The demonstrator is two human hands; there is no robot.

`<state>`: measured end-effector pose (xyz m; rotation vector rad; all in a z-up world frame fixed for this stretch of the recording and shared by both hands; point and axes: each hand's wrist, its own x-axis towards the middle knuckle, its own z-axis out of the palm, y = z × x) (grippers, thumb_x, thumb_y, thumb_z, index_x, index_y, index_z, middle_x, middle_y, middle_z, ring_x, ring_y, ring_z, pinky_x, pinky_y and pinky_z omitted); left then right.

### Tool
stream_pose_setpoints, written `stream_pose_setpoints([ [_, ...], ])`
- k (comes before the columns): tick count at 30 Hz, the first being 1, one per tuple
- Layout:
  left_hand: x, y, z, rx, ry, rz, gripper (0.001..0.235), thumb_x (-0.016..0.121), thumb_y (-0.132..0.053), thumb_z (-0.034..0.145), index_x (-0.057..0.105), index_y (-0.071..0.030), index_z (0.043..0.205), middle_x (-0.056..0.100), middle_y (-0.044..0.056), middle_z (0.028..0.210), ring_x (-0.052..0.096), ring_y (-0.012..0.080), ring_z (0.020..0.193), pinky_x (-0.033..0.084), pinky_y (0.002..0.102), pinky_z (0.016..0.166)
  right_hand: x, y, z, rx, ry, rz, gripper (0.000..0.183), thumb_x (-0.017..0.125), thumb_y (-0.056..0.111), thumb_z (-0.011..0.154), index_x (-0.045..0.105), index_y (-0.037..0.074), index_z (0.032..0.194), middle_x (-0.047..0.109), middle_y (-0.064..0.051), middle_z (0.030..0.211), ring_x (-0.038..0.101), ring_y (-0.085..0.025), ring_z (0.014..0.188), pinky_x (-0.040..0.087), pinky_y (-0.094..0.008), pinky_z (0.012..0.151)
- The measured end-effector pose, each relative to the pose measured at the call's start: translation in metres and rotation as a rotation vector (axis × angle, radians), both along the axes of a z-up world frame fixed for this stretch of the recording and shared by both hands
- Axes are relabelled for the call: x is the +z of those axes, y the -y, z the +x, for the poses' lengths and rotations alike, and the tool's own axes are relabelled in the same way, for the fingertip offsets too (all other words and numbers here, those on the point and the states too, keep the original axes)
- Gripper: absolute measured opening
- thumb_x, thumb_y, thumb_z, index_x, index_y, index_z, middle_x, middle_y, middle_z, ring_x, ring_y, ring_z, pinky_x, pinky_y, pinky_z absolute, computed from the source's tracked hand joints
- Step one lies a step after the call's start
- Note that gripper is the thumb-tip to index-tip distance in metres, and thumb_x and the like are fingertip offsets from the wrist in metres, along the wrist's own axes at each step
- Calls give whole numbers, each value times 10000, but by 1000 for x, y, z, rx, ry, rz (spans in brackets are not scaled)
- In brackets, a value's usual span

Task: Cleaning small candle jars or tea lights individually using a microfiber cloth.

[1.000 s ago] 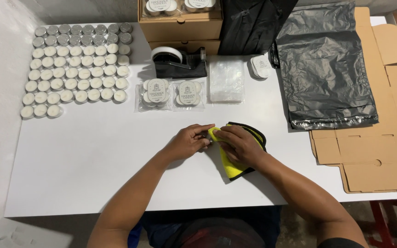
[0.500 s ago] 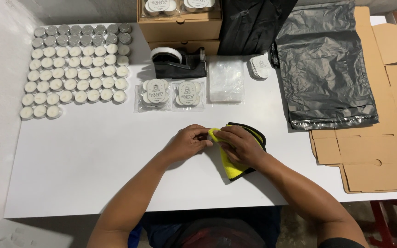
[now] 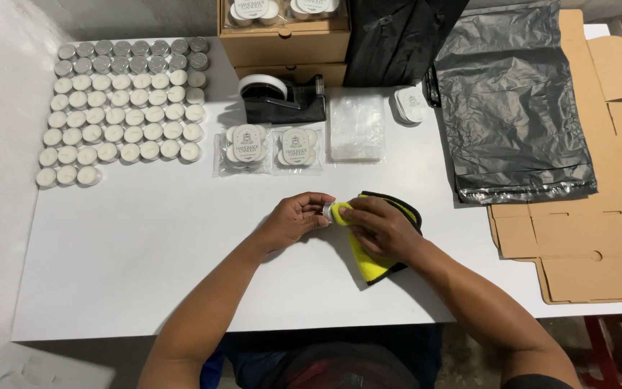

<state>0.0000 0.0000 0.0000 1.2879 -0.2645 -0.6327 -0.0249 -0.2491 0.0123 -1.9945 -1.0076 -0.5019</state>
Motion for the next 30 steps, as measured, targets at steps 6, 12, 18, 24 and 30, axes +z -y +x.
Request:
stream_pose_setpoints([
  [6,-7,3,4,-3,19,-12,516,787,-19,851,603,-11,1333,702,96,1151,682,135,1025,580,299,975,-3,-8,-2,30,24,46,326,651,30,922,724,3,1239,639,-202,1068,671,-381,876,562,-454,759],
  [12,-4,0,2,-20,-21,-60,522,795,-10,843,590,-4,1323,706,129,1145,692,162,1031,586,326,973,-11,3,4,-22,-13,-1,334,665,-9,900,722,-10,1229,655,-187,1029,691,-369,843,565,-460,737],
  [18,-11,0,5,-5,-3,-47,518,781,-14,854,579,5,1331,687,117,1148,687,164,1053,581,326,984,3,-7,-4,74,9,17,266,656,60,943,727,-7,1191,650,-200,1033,671,-390,867,555,-456,748],
  [24,-6,3,1,-20,3,-64,517,775,9,860,578,0,1338,679,114,1156,685,167,1057,584,330,980,-14,0,5,-21,33,0,331,659,19,919,718,5,1244,662,-184,1044,682,-378,884,552,-453,757],
  [30,-6,0,3,-26,18,-71,496,760,-10,876,588,-6,1341,681,95,1162,671,146,1075,567,306,992,-2,0,-3,54,6,-29,258,675,61,936,723,-9,1180,668,-204,1045,678,-386,878,554,-462,757],
])
